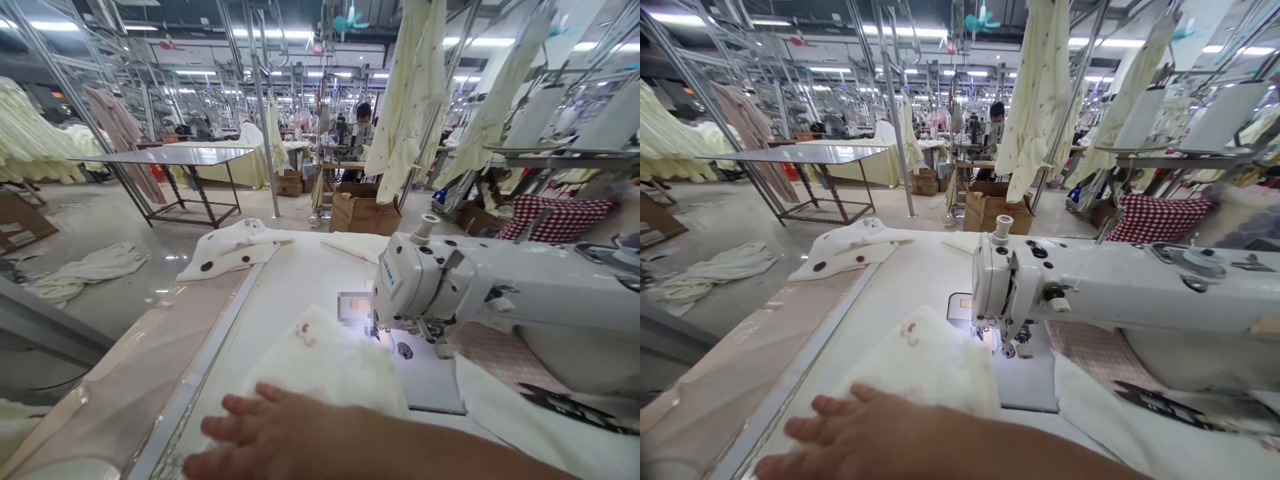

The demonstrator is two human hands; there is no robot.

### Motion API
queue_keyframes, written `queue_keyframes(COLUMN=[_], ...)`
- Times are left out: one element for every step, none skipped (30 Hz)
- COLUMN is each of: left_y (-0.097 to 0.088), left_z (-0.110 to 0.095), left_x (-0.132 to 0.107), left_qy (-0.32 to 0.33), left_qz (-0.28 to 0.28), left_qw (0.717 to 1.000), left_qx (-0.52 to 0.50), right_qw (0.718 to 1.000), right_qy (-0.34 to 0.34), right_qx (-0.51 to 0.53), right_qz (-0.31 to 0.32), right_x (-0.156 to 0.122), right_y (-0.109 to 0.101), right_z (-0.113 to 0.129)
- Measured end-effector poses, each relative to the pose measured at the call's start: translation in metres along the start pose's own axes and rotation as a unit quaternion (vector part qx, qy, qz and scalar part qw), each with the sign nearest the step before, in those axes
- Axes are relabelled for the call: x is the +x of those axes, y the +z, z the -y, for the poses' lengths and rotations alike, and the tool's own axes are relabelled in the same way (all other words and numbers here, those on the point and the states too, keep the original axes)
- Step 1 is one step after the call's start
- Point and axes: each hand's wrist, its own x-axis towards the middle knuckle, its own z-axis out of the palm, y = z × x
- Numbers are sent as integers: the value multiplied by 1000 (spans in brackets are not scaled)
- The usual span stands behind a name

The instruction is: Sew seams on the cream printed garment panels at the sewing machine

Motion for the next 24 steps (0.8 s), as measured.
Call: queue_keyframes(left_y=[-7,-15,-24,-32,-39,-46,-52,-57,-61,-65,-68,-72,-76,-80,-85,-89,-92,-94,-95,-94,-92,-89,-86,-84], left_z=[0,3,9,17,27,40,54,69,85,99,110,119,123,122,116,107,94,78,63,48,35,25,18,15], left_x=[-9,-17,-23,-28,-31,-34,-36,-38,-43,-49,-56,-63,-70,-75,-76,-73,-65,-54,-40,-25,-10,4,16,26], left_qy=[24,46,60,56,45,35,32,34,52,70,84,92,88,78,71,63,60,64,68,80,90,96,102,103], left_qz=[6,11,12,10,7,6,7,9,18,22,30,36,38,39,39,39,43,52,64,79,91,98,104,106], left_qw=[999,997,996,996,997,998,998,999,998,997,995,994,993,993,994,995,996,996,996,993,991,990,989,989], left_qx=[-28,-52,-68,-70,-69,-61,-47,-27,-5,16,36,52,65,74,73,63,43,17,-9,-27,-30,-24,-16,-8], right_qw=[1000,996,988,975,959,947,941,943,953,965,971,972,969,957,945,934,927,925,928,933,940,946,950,950], right_qy=[18,80,152,218,276,313,326,318,288,253,231,222,224,244,260,274,289,299,300,295,286,274,271,280], right_qx=[-4,-18,-31,-45,-58,-69,-77,-80,-79,-72,-68,-70,-107,-153,-184,-200,-194,-177,-154,-131,-113,-101,-94,-91], right_qz=[25,33,20,2,-17,-34,-45,-49,-42,-25,-12,-1,-14,-41,-77,-115,-139,-154,-160,-157,-150,-139,-122,-102], right_x=[7,12,14,13,10,4,-6,-19,-36,-56,-79,-104,-129,-152,-172,-187,-197,-201,-200,-195,-187,-179,-171,-165], right_y=[2,1,-2,-7,-12,-17,-20,-21,-20,-17,-14,-12,-10,-10,-11,-13,-16,-20,-23,-26,-28,-28,-27,-25], right_z=[-16,-33,-51,-65,-75,-79,-75,-66,-53,-37,-21,-7,4,11,16,19,20,21,22,23,24,25,25,24])
